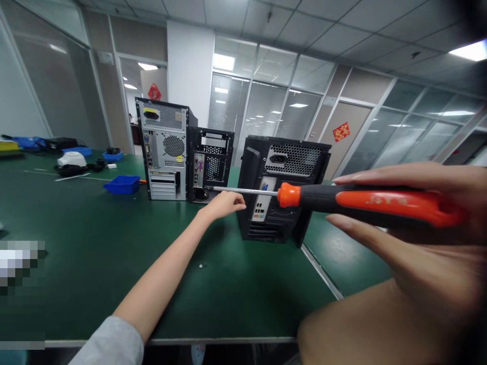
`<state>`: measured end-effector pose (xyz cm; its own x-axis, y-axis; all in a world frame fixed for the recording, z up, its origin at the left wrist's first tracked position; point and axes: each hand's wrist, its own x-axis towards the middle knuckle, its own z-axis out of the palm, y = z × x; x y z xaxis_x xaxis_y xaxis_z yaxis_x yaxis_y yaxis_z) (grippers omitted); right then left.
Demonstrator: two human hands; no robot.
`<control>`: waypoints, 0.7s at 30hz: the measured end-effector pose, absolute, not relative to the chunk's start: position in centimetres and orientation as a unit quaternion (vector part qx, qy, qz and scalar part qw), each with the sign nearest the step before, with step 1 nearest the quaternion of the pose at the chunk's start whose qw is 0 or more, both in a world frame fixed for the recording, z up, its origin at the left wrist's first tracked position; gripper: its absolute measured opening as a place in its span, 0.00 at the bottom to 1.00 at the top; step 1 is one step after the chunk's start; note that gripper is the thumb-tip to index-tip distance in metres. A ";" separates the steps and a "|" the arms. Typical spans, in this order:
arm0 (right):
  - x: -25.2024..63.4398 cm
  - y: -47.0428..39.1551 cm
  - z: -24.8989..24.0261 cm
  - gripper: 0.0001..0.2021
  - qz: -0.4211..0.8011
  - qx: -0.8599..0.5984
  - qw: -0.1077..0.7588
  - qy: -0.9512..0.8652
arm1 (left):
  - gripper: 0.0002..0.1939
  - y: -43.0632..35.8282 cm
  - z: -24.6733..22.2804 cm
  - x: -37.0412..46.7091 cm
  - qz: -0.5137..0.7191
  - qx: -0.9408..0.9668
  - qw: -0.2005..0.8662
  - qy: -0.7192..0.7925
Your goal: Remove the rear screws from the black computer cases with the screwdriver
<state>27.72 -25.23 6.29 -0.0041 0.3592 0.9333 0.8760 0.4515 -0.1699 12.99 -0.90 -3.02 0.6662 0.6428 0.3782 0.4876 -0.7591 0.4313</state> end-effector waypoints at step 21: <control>28.1 -22.8 6.5 0.12 -0.184 -0.435 0.517 -0.714 | 0.18 -6.1 -8.5 5.3 -0.102 0.904 0.122 0.397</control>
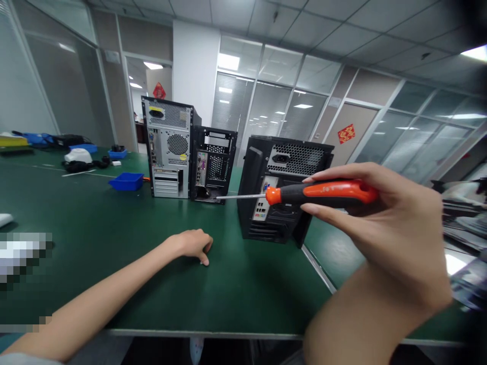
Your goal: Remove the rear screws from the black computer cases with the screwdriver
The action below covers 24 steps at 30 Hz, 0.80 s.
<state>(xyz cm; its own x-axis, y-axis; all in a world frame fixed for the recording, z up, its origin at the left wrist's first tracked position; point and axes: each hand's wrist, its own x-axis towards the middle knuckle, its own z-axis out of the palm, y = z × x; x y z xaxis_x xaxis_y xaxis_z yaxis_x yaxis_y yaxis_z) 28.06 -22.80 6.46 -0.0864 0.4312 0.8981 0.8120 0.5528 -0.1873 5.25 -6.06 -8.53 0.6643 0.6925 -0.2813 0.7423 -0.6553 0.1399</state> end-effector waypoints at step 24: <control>31.7 -15.9 -5.6 0.16 0.180 -0.529 0.550 -0.621 | 0.03 -7.9 -9.6 3.0 0.028 0.884 0.185 0.428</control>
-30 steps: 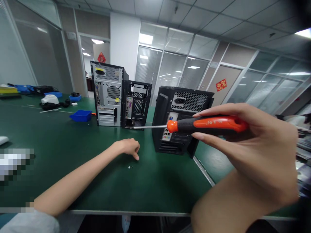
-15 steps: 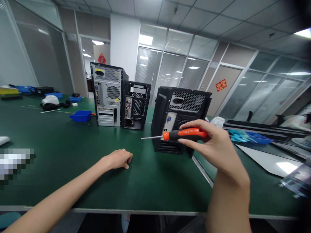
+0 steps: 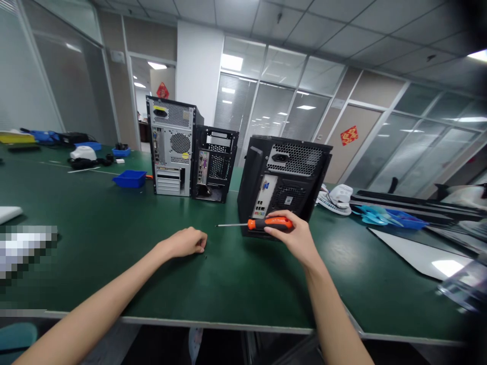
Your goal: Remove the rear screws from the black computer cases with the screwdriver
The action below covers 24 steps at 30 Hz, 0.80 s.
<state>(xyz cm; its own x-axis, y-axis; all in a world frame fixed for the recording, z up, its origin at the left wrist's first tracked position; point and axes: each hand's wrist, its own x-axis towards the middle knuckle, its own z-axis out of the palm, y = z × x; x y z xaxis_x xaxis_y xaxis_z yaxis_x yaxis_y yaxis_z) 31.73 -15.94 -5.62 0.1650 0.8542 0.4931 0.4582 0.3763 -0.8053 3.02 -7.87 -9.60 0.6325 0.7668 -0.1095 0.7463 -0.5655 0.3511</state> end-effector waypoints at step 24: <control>30.3 -20.0 -7.0 0.16 0.007 -0.435 0.750 -0.499 | 0.14 -8.0 -4.6 7.7 0.467 0.599 0.604 0.242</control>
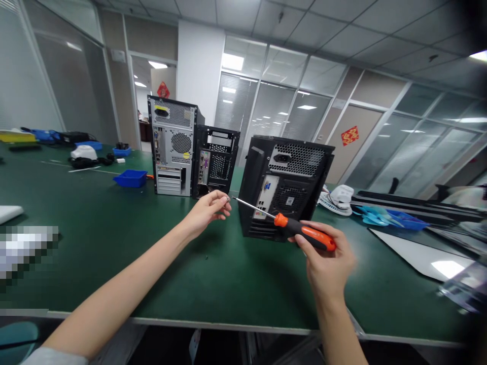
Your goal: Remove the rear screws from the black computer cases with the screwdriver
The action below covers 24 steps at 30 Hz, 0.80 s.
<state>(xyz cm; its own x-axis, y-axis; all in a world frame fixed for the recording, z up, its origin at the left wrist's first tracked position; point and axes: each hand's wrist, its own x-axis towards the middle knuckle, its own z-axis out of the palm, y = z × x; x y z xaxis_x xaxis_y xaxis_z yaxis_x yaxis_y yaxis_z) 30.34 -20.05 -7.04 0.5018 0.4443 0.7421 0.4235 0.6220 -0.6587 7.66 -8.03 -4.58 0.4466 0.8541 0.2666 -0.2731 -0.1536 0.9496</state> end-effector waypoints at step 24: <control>29.2 -23.2 -7.9 0.17 -0.013 -0.541 0.736 -0.406 | 0.17 -9.2 -4.7 8.6 0.474 0.637 0.579 0.184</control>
